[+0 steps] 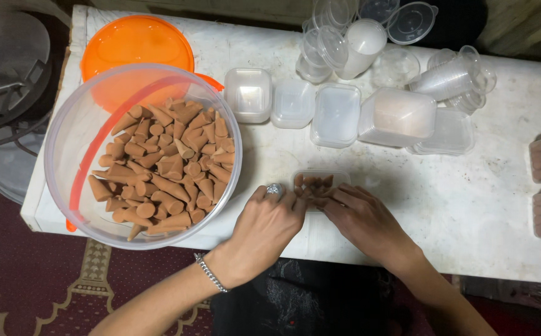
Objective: The person transfers cone-shaped confectionery items from a large transparent container into small clear plastic containers. They place the items one by one, arrange them inside the small containers, and then move the filled containers to the side.
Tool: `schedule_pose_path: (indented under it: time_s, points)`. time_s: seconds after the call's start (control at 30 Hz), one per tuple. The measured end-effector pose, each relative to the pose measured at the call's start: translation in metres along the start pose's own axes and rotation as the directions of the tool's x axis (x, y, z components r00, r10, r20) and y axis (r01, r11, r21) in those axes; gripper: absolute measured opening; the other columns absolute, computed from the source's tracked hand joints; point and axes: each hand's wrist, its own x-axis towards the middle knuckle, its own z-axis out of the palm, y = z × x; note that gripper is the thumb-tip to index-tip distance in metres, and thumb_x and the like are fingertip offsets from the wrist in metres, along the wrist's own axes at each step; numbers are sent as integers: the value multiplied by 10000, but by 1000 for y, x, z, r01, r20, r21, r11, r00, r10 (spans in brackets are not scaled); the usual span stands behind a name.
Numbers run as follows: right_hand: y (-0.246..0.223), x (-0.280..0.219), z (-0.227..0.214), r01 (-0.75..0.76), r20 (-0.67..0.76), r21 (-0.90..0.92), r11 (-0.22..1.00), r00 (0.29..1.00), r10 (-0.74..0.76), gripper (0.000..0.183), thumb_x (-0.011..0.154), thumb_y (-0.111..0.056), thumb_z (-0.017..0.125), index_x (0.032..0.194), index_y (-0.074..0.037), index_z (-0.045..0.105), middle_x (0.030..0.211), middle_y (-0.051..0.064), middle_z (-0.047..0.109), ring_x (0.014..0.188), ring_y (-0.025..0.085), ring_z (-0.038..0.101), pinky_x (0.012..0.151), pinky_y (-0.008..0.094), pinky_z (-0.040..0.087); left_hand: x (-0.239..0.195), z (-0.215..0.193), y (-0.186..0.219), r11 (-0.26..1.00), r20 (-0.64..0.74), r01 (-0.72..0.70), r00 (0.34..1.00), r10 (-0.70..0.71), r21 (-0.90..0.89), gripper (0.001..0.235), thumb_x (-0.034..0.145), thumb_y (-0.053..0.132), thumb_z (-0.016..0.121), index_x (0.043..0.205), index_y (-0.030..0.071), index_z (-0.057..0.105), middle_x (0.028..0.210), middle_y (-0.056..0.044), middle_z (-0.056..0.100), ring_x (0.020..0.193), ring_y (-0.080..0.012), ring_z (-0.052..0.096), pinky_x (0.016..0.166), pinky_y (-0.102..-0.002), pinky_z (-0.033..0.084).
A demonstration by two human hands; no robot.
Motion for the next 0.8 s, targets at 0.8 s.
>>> schedule_pose_path:
  time_s: [0.8]
  points:
    - [-29, 38, -35, -223, 147, 232, 947, 970, 193, 135, 941, 0, 592, 870, -47, 697, 710, 100, 671, 684, 264, 665, 608, 377, 517, 20, 8, -17, 980, 106, -6, 994, 28, -200, 127, 762, -51, 680, 822, 39, 746, 666, -97, 697, 588, -303, 684, 612, -416, 471]
